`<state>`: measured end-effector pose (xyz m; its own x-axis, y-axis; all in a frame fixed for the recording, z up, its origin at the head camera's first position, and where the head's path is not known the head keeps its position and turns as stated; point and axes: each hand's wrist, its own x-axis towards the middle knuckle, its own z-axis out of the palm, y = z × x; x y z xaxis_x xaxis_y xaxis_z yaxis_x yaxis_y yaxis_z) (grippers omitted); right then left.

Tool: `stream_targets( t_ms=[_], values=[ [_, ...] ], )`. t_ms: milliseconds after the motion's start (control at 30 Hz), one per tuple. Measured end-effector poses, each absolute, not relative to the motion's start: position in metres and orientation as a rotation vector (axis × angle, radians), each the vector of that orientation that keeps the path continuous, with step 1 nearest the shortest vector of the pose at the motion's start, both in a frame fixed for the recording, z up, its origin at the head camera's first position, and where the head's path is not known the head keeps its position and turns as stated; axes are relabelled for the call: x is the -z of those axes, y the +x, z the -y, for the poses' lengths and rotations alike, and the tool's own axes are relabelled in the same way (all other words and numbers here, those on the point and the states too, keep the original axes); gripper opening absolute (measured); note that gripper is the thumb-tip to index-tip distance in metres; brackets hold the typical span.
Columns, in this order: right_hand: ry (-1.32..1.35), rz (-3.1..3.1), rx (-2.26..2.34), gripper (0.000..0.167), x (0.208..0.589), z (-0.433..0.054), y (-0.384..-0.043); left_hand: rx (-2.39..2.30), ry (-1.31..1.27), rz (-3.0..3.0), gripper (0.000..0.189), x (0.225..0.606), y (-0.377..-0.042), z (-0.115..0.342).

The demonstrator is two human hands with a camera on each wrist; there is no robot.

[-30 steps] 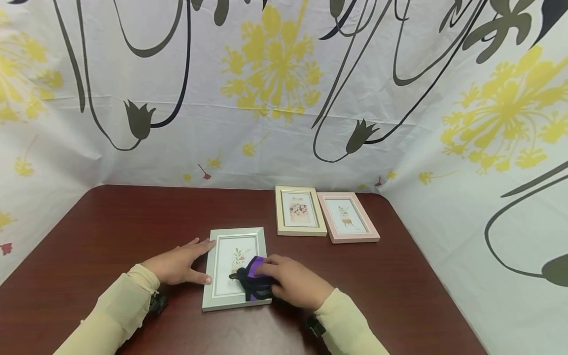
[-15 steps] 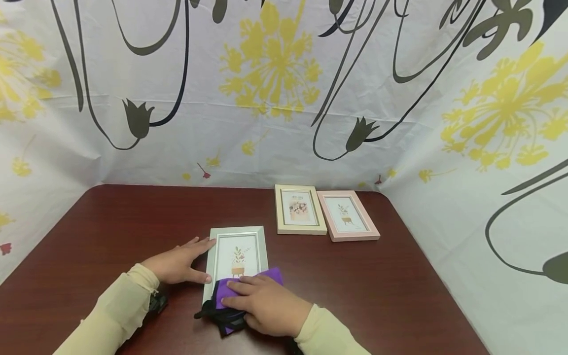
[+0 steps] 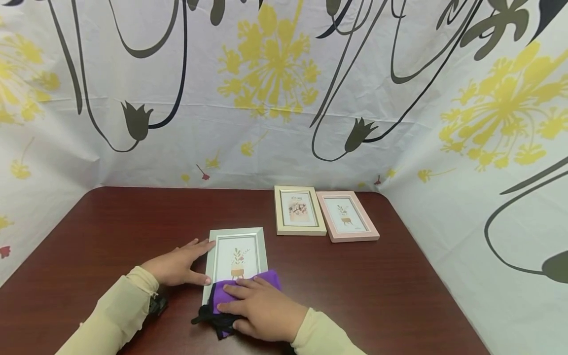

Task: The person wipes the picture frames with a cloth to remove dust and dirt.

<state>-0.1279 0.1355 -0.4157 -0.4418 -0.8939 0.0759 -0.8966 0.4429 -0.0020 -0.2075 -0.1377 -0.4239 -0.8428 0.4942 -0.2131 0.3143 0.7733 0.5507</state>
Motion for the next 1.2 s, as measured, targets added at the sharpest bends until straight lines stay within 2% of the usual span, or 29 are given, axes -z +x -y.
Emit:
stream_targets(
  t_ms=[100,167,433,833,1033,1200],
  values=[
    [1.603,2.577,-0.185,0.025,0.416,-0.136,-0.132,-0.736,0.624,-2.607,0.098,0.423,-0.207,0.139],
    [1.586,2.565,-0.242,0.018,0.415,-0.138,-0.135,-0.742,0.621,-2.602,0.098,0.423,-0.207,0.14],
    [1.517,2.632,-0.268,0.026,0.408,-0.154,-0.142,-0.738,0.616,-2.623,0.099,0.424,-0.207,0.138],
    [1.546,2.502,-0.15,0.019,0.416,-0.139,-0.133,-0.721,0.607,-2.633,0.099,0.425,-0.206,0.136],
    [1.631,2.563,0.037,0.043,0.416,-0.134,-0.121,-0.716,0.612,-2.639,0.099,0.425,-0.206,0.136],
    [1.644,2.585,0.063,0.048,0.419,-0.134,-0.12,-0.707,0.611,-2.647,0.098,0.426,-0.207,0.136]
  ],
)
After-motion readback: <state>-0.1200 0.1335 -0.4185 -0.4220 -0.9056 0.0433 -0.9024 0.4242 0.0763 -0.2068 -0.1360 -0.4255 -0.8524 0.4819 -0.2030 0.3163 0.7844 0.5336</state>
